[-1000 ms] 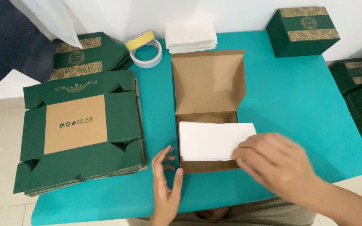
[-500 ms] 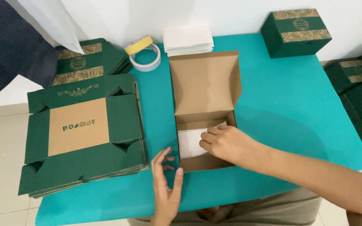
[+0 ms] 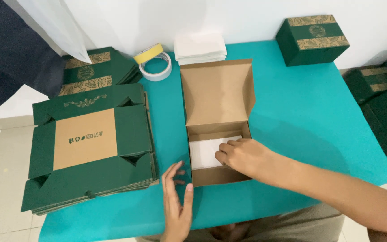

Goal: The person assembles a flat green cardboard box by folding its flaps and tucking them into slots to form a rectangular container. They then place a white paper insert inside the box and close the lid, stacking the finished box with others.

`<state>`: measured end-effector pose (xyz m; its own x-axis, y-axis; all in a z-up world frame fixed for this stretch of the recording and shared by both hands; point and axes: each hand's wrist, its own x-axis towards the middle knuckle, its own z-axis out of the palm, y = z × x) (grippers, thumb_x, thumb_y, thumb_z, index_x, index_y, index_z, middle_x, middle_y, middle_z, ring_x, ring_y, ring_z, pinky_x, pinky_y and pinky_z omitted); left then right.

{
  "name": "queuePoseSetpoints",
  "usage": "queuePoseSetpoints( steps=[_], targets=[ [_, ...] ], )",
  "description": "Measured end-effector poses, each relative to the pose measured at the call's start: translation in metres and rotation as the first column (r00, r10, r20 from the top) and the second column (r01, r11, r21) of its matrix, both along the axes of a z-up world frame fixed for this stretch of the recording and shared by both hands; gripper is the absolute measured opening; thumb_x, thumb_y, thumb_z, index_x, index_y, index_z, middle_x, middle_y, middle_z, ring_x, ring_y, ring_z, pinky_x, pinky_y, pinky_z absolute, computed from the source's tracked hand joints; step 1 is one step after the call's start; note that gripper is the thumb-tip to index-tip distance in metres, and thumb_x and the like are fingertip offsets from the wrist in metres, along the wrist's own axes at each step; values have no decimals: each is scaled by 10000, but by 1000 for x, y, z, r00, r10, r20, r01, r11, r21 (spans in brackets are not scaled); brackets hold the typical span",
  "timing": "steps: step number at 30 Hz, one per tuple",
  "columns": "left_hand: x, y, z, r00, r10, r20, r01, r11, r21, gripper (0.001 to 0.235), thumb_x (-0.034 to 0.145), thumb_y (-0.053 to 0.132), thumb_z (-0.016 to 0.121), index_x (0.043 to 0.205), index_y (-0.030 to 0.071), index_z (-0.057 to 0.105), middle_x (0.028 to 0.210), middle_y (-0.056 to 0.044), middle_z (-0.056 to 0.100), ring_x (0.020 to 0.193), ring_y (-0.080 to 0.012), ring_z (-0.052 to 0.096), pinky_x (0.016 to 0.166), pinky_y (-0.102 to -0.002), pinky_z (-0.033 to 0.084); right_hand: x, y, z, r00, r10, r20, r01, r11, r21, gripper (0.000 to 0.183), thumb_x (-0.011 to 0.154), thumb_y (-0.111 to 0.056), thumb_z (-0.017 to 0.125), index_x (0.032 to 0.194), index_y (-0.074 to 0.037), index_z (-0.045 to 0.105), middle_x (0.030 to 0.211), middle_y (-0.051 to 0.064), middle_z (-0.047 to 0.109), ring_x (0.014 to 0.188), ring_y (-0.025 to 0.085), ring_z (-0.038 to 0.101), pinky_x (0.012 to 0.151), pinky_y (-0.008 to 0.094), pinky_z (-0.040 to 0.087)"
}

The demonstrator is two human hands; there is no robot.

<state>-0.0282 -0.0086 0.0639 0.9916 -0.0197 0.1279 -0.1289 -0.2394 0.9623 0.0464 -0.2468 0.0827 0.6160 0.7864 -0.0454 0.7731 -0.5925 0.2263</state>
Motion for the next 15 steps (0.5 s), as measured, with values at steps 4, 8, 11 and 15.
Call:
queuePoseSetpoints(
  steps=[4, 8, 11, 15],
  targets=[
    [1, 27, 6, 995, 92, -47, -90, 995, 38, 557, 945, 423, 397, 1398, 116, 499, 1399, -115, 504, 1208, -218, 577, 920, -357, 495, -37, -12, 110, 949, -64, -310, 166, 935, 314, 321, 786, -302, 762, 1030, -168, 603, 1092, 20, 637, 944, 233, 643, 730, 387, 525],
    [19, 52, 86, 990, 92, 104, -99, 993, 65, 619, 935, 486, 325, 1361, 73, 499, 1376, -144, 542, 1267, -248, 546, 964, -385, 495, -50, -35, 178, 881, -308, -358, 472, 602, 644, 435, 782, -289, 711, 1173, -131, 601, 1240, 18, 693, 1021, 155, 719, 918, 296, 580],
    [69, 53, 141, 960, -145, 240, 129, 988, 82, 522, 1010, 375, 314, 1399, 44, 421, 1414, -138, 527, 1293, -227, 506, 995, -372, 471, -5, -44, 177, 839, -398, -370, 512, 351, 784, 429, 969, -149, 570, 1342, -11, 410, 1341, 186, 585, 1147, 277, 639, 866, 366, 547],
    [153, 26, 158, 954, -284, -96, 289, 957, 37, 606, 923, 467, 395, 1416, 115, 430, 1468, -36, 495, 1291, -134, 505, 963, -341, 506, 40, -36, 166, 568, -375, -732, 822, 214, 528, 720, 911, -425, 442, 1527, -137, 203, 1550, 131, 371, 1271, 281, 541, 907, 420, 552]
  ],
)
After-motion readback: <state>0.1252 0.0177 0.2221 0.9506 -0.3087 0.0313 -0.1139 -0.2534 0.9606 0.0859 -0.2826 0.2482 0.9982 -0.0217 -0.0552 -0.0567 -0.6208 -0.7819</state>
